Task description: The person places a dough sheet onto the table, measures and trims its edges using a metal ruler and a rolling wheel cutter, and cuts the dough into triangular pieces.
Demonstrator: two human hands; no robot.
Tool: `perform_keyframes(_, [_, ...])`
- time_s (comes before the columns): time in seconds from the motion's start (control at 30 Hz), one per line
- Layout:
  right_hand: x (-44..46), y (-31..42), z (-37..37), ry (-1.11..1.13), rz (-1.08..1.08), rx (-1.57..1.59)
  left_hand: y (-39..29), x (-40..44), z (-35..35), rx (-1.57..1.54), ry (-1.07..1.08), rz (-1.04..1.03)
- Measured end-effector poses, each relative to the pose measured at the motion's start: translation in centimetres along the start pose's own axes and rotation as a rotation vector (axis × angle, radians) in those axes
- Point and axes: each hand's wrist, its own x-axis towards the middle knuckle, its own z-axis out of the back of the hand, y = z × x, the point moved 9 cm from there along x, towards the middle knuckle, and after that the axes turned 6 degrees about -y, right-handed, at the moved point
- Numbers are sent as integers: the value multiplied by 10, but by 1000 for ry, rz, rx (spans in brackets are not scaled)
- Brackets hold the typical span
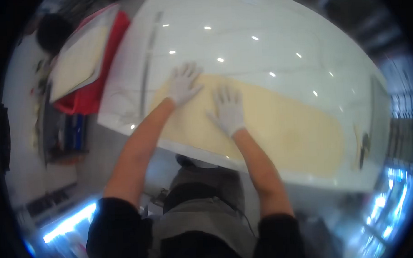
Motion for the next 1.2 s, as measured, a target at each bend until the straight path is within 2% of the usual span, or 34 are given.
perform_keyframes(0.07, [-15,38,-3,130,338,226,30,2,15,87,-26,143])
perform_keyframes(0.17, [12,-90,-9,22,54,120,64,-38,43,216,-89,318])
perform_keyframes(0.23, [48,-205,0,-81,-282,-95,112,-90,68,70,-174,625])
perform_keyframes(0.27, [60,-240,11,-103,-467,-177,131,-118,75,86,-213,737])
perform_keyframes(0.3, [73,-249,18,-99,-564,-208,149,-148,77,97,-248,845])
perform_keyframes(0.33, [94,-256,27,-100,-657,-240,162,-167,64,83,-198,787])
perform_keyframes(0.37, [128,-267,-11,-46,-622,-214,177,-181,54,62,-151,728])
perform_keyframes(0.4, [157,-258,-35,-13,-573,-180,191,-190,59,39,-175,663])
perform_keyframes(0.5, [225,-104,-79,-13,-103,117,227,-211,58,41,-252,557])
perform_keyframes(0.53, [234,-55,-72,-22,-63,365,247,-219,52,58,-243,575])
perform_keyframes(0.57, [243,-10,-55,22,-152,792,267,-219,50,85,-242,590])
perform_keyframes(0.6, [241,27,-23,-99,-137,815,262,-217,46,49,-212,560])
perform_keyframes(0.67, [233,66,-10,-230,-79,553,243,-197,68,-158,-338,417])
perform_keyframes(0.7, [219,68,-10,-231,-142,511,221,-187,72,-208,-313,366])
perform_keyframes(0.77, [180,81,16,-490,-196,673,155,-169,75,-258,-153,24])
perform_keyframes(0.83, [127,60,43,-648,-241,697,126,-147,57,-317,-127,-26])
perform_keyframes(0.87, [94,41,32,-457,-257,610,113,-139,45,-338,-110,-23])
perform_keyframes(0.93, [33,19,61,-407,-377,546,93,-119,37,-380,-88,-63])
perform_keyframes(0.97, [2,10,95,-557,-471,561,91,-101,32,-355,-85,-61])
perform_keyframes(1.03, [-85,-39,106,-613,-711,708,93,-68,28,-280,-87,-43])
perform_keyframes(1.1, [-184,-96,111,-411,-987,503,80,-41,28,-166,-24,-92])
perform_keyframes(1.13, [-217,-113,114,-457,-1028,463,72,-27,36,-237,28,-132])
perform_keyframes(1.2, [-312,-161,162,-568,-1096,156,37,-1,40,-433,-44,-226])
